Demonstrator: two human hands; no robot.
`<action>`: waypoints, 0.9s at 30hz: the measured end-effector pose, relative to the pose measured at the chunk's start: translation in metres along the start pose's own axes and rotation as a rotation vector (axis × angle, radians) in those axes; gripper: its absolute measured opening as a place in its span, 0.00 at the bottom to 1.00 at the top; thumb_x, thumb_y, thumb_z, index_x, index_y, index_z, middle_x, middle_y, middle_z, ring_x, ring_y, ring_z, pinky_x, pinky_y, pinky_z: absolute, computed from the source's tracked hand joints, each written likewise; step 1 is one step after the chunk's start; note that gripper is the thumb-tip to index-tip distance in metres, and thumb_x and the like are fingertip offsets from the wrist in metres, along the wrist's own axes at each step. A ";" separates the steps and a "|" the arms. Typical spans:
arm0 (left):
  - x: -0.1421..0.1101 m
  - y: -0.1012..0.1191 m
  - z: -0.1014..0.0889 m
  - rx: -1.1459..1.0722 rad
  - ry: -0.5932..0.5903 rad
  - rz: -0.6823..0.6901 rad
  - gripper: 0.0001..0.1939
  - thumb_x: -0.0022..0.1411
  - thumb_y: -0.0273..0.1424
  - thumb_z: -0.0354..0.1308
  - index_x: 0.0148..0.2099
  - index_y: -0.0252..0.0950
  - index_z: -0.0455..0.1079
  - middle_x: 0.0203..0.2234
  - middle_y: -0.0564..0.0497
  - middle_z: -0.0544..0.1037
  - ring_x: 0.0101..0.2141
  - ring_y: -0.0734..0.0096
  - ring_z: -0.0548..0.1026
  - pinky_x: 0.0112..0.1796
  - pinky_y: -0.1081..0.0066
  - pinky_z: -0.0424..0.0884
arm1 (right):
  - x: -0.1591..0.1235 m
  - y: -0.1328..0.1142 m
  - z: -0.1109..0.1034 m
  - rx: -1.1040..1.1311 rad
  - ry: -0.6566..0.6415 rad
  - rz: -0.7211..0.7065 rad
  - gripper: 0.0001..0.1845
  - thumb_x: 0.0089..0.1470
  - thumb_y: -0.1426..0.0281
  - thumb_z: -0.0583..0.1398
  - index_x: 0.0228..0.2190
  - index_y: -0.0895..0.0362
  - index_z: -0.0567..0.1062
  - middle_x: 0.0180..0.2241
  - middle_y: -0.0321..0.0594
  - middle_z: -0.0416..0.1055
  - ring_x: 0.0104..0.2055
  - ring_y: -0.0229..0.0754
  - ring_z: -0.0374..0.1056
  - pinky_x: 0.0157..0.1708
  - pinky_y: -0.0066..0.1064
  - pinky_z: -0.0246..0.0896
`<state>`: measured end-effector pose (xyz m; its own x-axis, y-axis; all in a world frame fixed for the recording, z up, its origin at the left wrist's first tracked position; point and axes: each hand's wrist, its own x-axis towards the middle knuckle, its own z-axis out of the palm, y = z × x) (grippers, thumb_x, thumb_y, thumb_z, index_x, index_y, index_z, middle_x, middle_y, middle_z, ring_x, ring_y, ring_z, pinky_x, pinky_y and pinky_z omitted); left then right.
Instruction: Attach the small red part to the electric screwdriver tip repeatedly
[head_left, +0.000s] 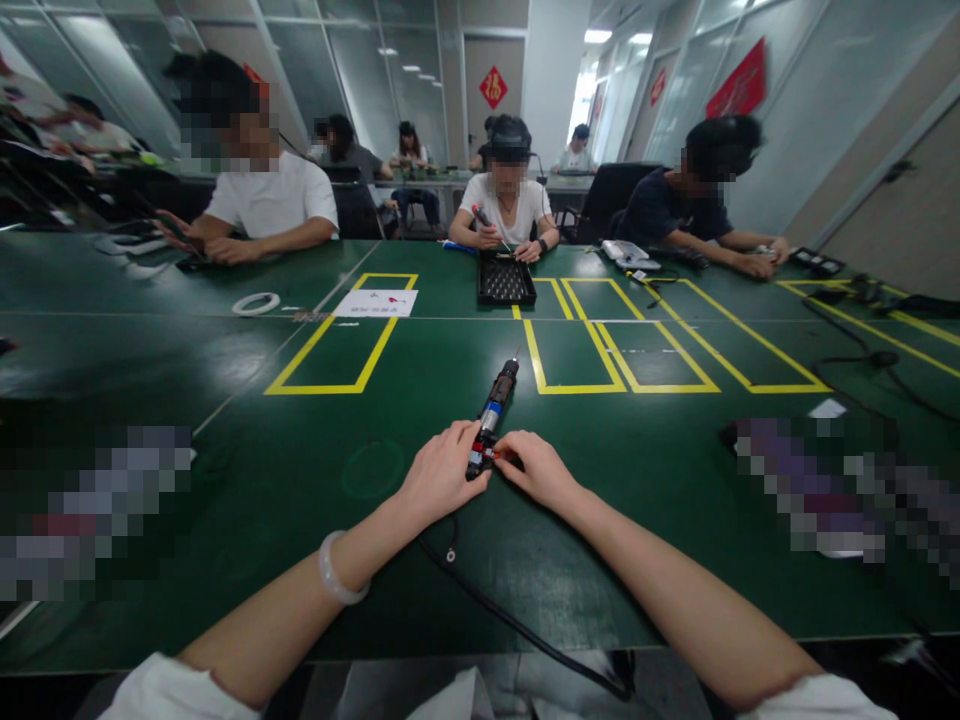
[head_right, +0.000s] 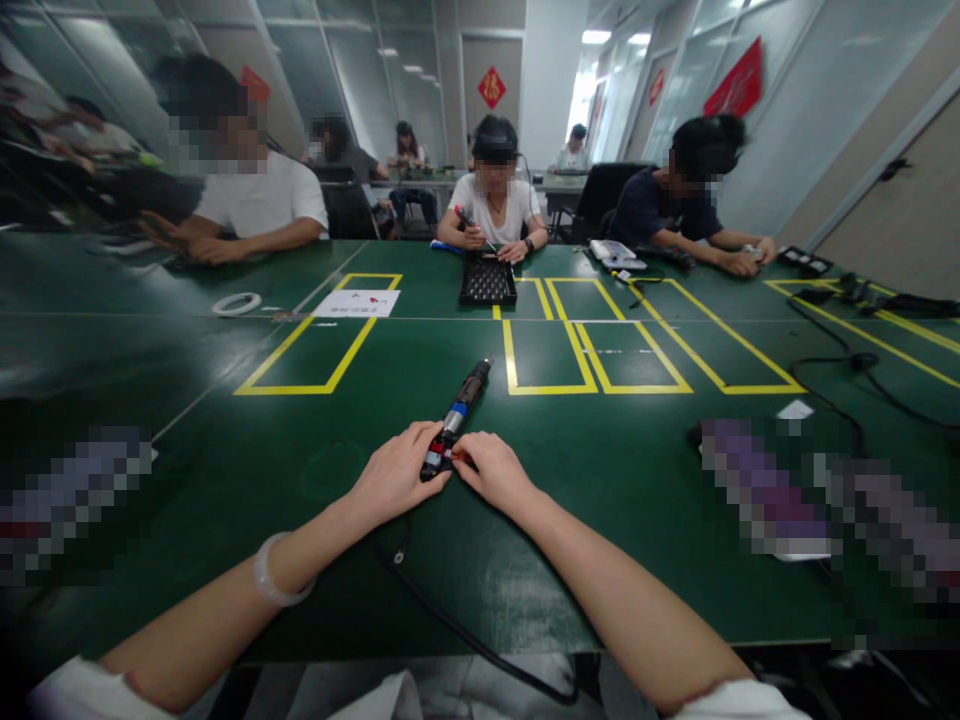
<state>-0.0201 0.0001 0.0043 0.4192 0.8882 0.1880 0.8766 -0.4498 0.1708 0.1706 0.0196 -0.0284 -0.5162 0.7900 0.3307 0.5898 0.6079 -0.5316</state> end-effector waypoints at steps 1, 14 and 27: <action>0.001 0.001 -0.001 0.007 0.000 -0.003 0.29 0.59 0.40 0.54 0.60 0.35 0.56 0.51 0.42 0.67 0.46 0.59 0.71 0.46 0.62 0.69 | 0.000 0.001 0.001 -0.020 -0.002 -0.012 0.03 0.56 0.75 0.60 0.34 0.57 0.70 0.32 0.38 0.71 0.35 0.41 0.65 0.37 0.30 0.58; 0.009 -0.003 -0.003 0.086 -0.030 -0.060 0.28 0.63 0.42 0.50 0.62 0.40 0.52 0.49 0.43 0.66 0.46 0.60 0.70 0.39 0.67 0.70 | -0.006 -0.006 -0.008 -0.217 -0.100 -0.096 0.24 0.57 0.74 0.57 0.55 0.60 0.63 0.47 0.49 0.70 0.47 0.48 0.64 0.46 0.40 0.61; 0.021 -0.098 -0.014 0.119 -0.077 -0.294 0.32 0.64 0.47 0.45 0.66 0.39 0.49 0.53 0.39 0.61 0.50 0.53 0.67 0.43 0.61 0.70 | -0.009 -0.003 -0.015 -0.305 -0.141 -0.194 0.16 0.61 0.70 0.55 0.49 0.58 0.70 0.50 0.49 0.68 0.51 0.49 0.62 0.50 0.42 0.60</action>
<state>-0.1005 0.0615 0.0054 0.1563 0.9850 0.0730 0.9824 -0.1627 0.0920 0.1830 0.0120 -0.0177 -0.7042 0.6521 0.2808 0.6195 0.7575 -0.2058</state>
